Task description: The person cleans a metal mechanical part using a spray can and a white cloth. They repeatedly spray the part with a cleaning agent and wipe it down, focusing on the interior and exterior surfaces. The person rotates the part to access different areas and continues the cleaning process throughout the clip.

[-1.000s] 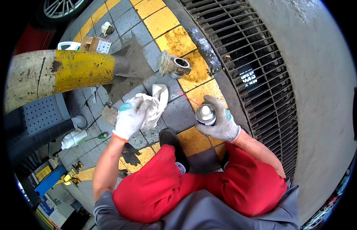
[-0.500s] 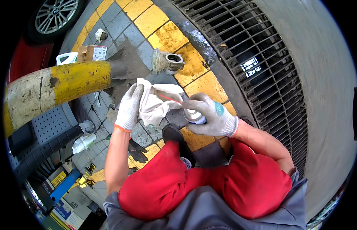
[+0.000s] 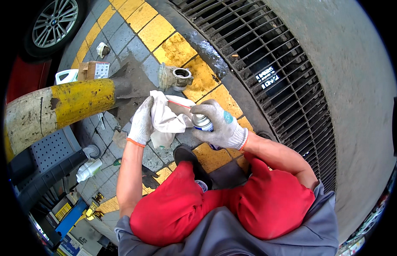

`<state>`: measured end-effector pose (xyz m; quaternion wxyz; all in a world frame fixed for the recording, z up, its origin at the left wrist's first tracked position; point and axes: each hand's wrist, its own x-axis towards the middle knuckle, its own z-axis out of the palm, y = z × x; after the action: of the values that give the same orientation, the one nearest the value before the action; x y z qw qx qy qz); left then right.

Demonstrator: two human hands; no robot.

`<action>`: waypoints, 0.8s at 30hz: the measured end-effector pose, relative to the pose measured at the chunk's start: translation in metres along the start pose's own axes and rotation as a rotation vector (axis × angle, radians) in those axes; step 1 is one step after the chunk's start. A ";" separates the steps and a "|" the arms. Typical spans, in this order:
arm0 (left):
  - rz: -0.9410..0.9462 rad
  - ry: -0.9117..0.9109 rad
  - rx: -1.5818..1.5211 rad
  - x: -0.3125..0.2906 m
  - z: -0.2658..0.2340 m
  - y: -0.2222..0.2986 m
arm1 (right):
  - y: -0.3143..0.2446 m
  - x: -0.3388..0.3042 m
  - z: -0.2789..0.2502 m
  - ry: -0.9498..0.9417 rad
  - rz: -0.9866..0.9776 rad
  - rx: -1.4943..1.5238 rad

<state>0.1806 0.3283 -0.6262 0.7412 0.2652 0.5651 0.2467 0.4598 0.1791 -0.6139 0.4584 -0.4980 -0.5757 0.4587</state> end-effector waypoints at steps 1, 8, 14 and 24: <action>-0.003 0.000 0.013 0.001 -0.001 0.000 | -0.001 0.000 0.001 -0.021 -0.033 0.006; 0.000 0.042 0.063 -0.008 0.010 0.007 | -0.002 0.010 -0.003 0.038 -0.056 0.007; -0.006 0.106 0.096 -0.009 0.012 0.005 | -0.006 0.012 -0.005 -0.001 -0.097 -0.022; 0.099 0.102 0.156 -0.008 0.015 0.007 | -0.006 -0.006 -0.008 -0.053 -0.002 -0.016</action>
<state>0.1925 0.3262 -0.6122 0.6756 0.3369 0.6056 0.2516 0.4676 0.1733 -0.6075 0.4396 -0.4886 -0.5919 0.4665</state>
